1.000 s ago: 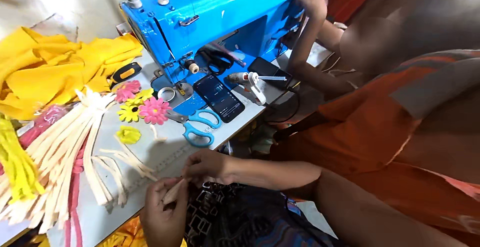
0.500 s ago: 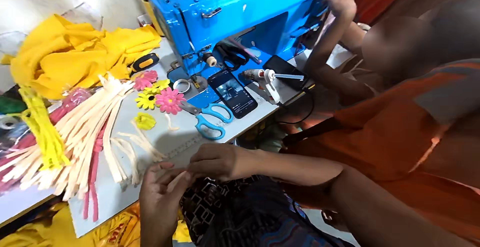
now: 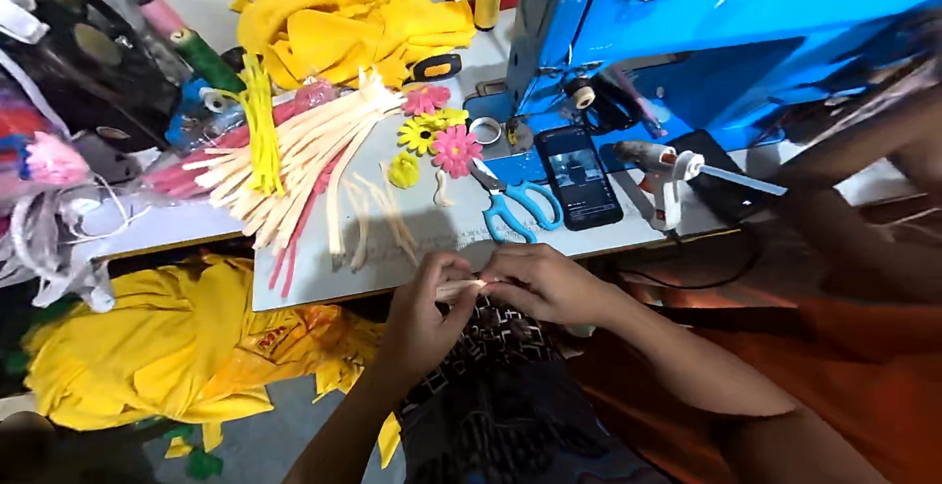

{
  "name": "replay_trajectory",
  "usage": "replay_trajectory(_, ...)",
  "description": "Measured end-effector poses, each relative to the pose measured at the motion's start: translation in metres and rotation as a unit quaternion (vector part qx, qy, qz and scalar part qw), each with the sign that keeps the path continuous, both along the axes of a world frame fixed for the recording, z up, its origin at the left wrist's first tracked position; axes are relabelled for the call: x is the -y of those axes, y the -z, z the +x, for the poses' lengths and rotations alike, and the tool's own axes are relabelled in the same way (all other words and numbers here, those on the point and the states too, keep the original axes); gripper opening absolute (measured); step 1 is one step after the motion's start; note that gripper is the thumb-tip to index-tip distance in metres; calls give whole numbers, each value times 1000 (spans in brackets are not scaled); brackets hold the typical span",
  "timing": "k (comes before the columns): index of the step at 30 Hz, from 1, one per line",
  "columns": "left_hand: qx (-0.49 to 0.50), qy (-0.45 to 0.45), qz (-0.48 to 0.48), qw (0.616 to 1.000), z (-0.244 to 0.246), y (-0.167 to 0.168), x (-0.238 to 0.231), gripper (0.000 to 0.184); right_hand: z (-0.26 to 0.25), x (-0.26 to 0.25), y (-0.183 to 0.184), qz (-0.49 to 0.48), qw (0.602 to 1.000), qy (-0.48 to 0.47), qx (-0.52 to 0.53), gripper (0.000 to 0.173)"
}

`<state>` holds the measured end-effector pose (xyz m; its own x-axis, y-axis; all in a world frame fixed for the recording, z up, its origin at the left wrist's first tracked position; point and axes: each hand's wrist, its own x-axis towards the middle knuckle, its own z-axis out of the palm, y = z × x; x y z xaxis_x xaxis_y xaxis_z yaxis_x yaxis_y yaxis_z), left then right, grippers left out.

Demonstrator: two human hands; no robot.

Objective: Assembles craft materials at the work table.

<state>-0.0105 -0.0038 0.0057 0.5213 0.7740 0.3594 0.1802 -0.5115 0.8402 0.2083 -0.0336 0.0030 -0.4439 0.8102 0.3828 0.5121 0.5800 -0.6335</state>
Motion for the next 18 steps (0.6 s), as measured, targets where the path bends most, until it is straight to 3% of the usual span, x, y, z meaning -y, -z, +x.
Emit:
replay_trajectory(2,73,-26,-108,991,2,-3,-2,37,-6,4,3,-19,996,60,-59,25)
replay_trajectory(4,163,-52,-246,954,4,-8,-3,47,-13,7,6,14,989,117,-86,23)
replay_trajectory(7,225,-99,-375,894,12,-11,3,21,-19,7,12,71,984,152,-57,22)
replay_trajectory(9,222,-121,-385,888,16,-10,7,9,-23,8,16,93,983,153,-35,22)
replay_trajectory(15,229,-128,-370,891,16,-8,6,10,-30,10,21,159,974,163,9,28)
replay_trajectory(18,221,-107,-347,905,14,-4,4,9,-34,12,22,131,978,158,-19,28)
